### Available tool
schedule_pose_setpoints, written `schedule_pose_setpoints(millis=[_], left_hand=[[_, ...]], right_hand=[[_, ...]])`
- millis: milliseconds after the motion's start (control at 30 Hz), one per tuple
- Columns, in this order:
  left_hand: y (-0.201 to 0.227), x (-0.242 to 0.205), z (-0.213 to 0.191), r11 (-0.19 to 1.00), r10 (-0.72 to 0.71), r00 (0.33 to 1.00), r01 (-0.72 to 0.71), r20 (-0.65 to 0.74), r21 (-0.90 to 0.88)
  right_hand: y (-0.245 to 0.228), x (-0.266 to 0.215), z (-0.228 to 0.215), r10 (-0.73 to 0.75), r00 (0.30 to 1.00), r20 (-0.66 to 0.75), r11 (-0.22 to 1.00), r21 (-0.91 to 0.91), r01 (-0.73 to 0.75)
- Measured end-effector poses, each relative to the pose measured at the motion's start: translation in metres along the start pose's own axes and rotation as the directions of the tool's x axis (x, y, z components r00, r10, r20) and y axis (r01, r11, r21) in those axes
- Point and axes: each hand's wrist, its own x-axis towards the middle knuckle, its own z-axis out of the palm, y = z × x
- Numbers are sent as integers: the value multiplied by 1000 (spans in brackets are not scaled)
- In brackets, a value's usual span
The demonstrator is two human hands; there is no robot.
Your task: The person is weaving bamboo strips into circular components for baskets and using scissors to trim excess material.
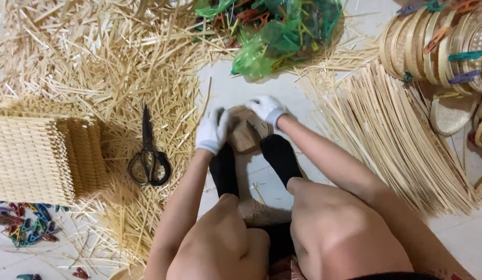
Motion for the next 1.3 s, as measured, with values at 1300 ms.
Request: schedule_pose_setpoints(millis=[1300], left_hand=[[-18, 26, -38, 980, -187, 941, 200, 281, -19]], right_hand=[[-69, 27, 12, -170, 949, 264, 821, -494, 285]])
